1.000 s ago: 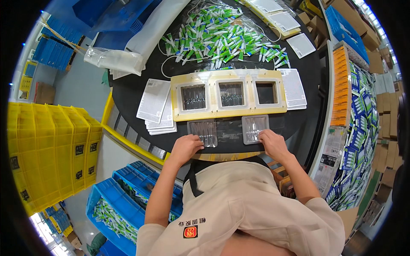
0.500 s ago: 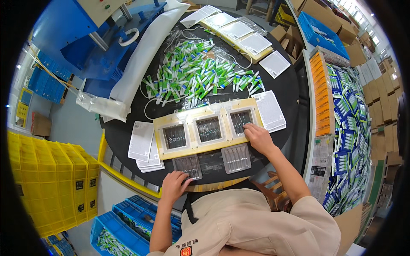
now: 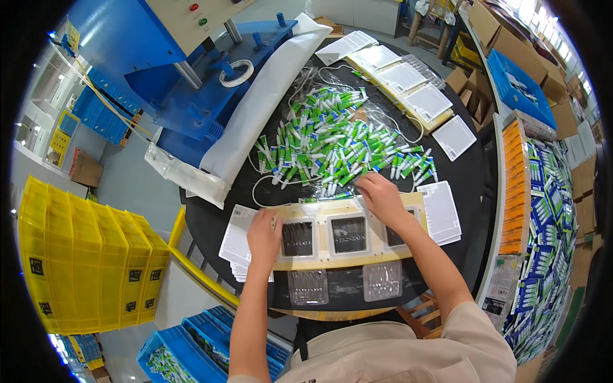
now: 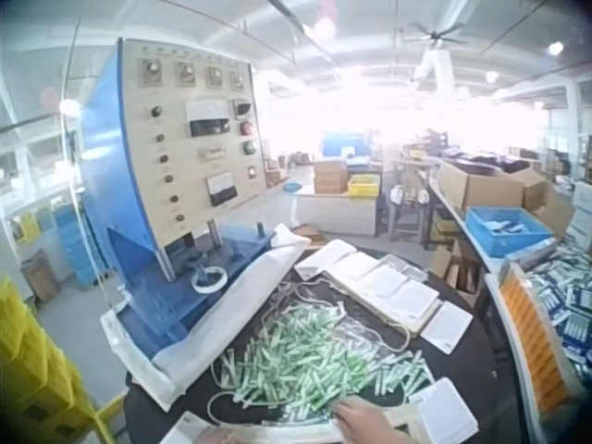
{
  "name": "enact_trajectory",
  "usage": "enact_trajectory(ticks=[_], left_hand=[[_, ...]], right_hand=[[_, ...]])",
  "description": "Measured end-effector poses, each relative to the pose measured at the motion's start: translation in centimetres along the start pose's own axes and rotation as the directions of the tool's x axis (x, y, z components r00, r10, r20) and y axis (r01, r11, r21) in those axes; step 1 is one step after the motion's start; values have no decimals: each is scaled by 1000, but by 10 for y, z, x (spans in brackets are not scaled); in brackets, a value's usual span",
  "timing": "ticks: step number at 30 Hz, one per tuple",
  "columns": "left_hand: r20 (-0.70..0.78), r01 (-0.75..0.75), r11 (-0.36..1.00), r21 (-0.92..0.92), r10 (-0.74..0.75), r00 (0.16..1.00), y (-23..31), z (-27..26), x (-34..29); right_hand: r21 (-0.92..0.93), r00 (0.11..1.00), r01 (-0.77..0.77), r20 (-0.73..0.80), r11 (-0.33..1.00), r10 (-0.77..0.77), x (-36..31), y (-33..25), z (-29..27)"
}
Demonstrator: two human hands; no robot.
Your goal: The person places green cylindrical batteries into a three-compartment wooden jig, then covers each compartment with a white paper sheet. The person repeats this cycle multiple times, stacking the completed units on the table.
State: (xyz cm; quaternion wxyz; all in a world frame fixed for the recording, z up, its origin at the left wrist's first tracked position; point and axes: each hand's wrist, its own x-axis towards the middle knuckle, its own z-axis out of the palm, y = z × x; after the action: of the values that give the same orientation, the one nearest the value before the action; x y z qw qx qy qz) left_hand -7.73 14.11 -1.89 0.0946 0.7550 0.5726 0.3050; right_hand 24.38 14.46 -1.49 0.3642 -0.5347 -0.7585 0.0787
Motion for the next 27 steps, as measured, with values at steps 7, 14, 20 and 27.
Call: enact_trajectory(ticks=[7,14,20,27], left_hand=[[261,-68,948,311,-17,965,-49,68,95],[226,-182,910,372,101,969,-65,85,94],[207,-124,900,418,39,978,-55,62,90],[91,332,932,143,-346,934,-18,-33,-11]], right_hand=[[-205,964,78,265,976,-21,59,21,85],[-60,981,184,75,981,-179,21,-44,42],[105,936,320,123,942,-331,-23,-109,40],[-31,858,502,143,864,-493,-38,-125,79]])
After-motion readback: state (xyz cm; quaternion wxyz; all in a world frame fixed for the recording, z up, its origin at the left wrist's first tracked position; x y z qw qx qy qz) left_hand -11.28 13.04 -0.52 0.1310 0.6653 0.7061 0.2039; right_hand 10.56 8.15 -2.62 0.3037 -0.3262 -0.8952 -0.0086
